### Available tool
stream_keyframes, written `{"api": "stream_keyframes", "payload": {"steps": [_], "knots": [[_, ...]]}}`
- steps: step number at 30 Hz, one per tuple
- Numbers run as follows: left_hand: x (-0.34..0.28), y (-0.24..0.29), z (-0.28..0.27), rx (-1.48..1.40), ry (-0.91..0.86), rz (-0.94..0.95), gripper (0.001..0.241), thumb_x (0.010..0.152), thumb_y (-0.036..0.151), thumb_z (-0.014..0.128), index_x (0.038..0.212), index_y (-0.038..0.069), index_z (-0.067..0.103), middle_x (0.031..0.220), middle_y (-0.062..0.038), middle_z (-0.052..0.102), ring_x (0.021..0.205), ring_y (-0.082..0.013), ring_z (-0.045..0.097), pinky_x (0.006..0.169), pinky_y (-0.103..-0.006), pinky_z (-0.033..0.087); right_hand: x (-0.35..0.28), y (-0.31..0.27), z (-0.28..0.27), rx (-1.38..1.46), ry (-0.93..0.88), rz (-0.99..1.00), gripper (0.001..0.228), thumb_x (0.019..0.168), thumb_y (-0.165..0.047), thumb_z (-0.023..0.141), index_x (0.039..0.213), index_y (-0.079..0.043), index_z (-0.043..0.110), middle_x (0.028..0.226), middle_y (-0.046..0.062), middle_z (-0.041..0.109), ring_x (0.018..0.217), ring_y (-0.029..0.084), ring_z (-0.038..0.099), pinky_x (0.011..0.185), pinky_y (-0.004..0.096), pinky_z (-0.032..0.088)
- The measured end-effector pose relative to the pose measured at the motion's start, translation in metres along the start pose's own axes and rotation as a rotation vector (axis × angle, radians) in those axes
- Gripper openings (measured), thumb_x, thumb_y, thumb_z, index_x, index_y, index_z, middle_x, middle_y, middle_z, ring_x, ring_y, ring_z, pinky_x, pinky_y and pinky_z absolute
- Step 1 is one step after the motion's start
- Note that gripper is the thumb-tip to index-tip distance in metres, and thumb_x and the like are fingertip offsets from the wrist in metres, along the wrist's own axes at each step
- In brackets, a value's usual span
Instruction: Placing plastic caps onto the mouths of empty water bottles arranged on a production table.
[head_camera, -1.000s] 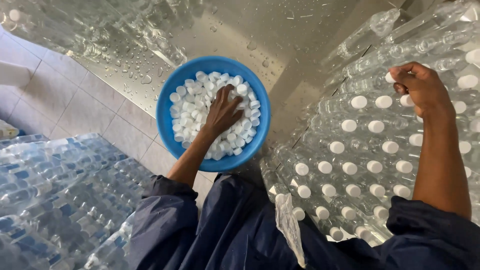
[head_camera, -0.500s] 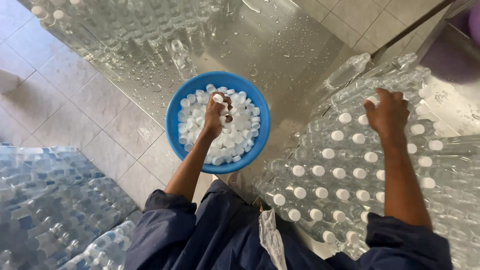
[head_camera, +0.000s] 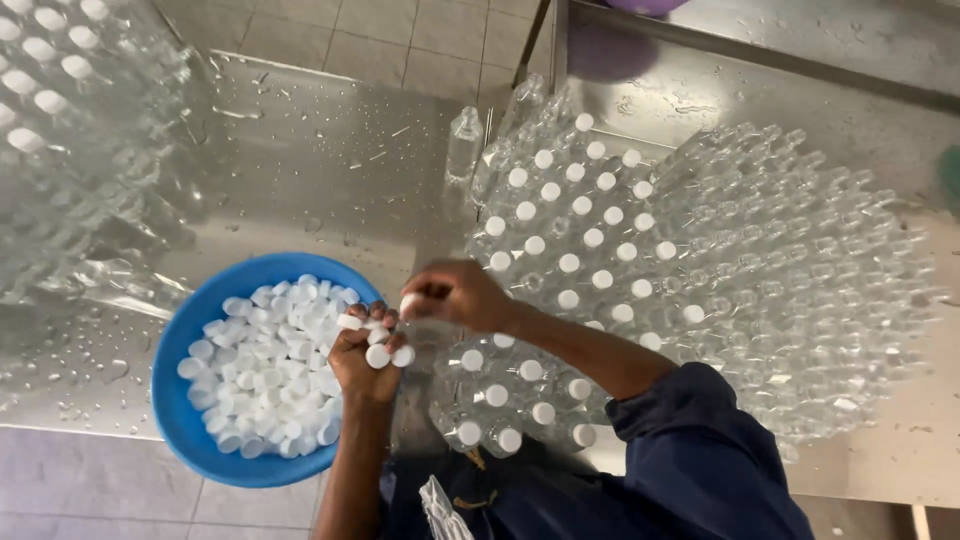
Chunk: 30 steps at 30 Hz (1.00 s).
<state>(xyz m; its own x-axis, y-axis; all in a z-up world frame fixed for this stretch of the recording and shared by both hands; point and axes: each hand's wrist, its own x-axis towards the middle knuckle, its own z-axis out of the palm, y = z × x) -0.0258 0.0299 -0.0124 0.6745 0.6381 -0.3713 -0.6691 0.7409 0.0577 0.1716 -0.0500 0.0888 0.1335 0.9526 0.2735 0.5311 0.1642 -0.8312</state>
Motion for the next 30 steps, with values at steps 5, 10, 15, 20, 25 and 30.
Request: {"api": "stream_keyframes", "payload": {"steps": [5,10,15,20,25,30], "knots": [[-0.002,0.009,-0.013,0.182,0.051,0.034,0.028,0.077,0.011,0.047,0.103,0.019,0.053,0.097,-0.003,0.048,0.080,-0.0236,0.053,0.047,-0.0295,0.040,0.037,0.113,-0.165,-0.212,0.537,0.189,0.021,0.102,-0.036,0.089,0.111,-0.017,0.084,0.092,0.005,0.082,0.085,0.017,0.080,0.077,0.031,0.065],[-0.015,0.025,-0.053,0.289,0.001,0.136,0.011,0.086,0.007,0.054,0.093,0.012,0.062,0.099,-0.008,0.052,0.077,-0.0210,0.050,0.049,-0.0293,0.036,0.030,0.215,-0.271,-0.687,0.472,0.487,0.038,0.102,-0.055,0.073,0.099,-0.019,0.085,0.092,-0.003,0.082,0.085,0.014,0.073,0.071,0.036,0.049],[-0.032,0.033,-0.055,0.360,0.003,0.118,0.017,0.091,0.005,0.051,0.097,0.010,0.066,0.103,-0.009,0.054,0.077,-0.0226,0.051,0.050,-0.0298,0.038,0.020,0.224,-0.275,-0.703,0.255,0.684,0.046,0.104,-0.066,0.064,0.110,-0.026,0.087,0.105,-0.004,0.083,0.100,0.020,0.076,0.091,0.044,0.046],[-0.028,0.040,-0.019,0.471,-0.084,0.063,0.030,0.083,0.000,0.048,0.106,0.008,0.066,0.107,-0.016,0.057,0.077,-0.0248,0.055,0.049,-0.0300,0.037,0.031,0.212,-0.284,-0.453,0.144,0.873,0.068,0.104,-0.074,0.049,0.135,-0.021,0.079,0.096,-0.002,0.082,0.102,0.017,0.076,0.084,0.038,0.052],[-0.015,0.036,-0.010,0.477,-0.083,0.063,0.032,0.083,-0.002,0.044,0.105,0.007,0.065,0.104,-0.017,0.056,0.076,-0.0248,0.054,0.049,-0.0292,0.039,0.040,0.186,-0.288,-0.168,0.137,0.936,0.064,0.099,-0.065,0.061,0.133,-0.012,0.075,0.101,0.005,0.080,0.106,0.019,0.070,0.104,0.040,0.045],[-0.008,0.027,-0.019,0.479,-0.074,0.034,0.026,0.085,-0.001,0.045,0.102,0.008,0.063,0.104,-0.016,0.055,0.076,-0.0243,0.052,0.052,-0.0298,0.041,0.033,0.202,-0.295,-0.095,0.203,0.977,0.038,0.103,-0.048,0.073,0.122,-0.016,0.078,0.099,0.001,0.079,0.105,0.017,0.072,0.113,0.045,0.043]]}}
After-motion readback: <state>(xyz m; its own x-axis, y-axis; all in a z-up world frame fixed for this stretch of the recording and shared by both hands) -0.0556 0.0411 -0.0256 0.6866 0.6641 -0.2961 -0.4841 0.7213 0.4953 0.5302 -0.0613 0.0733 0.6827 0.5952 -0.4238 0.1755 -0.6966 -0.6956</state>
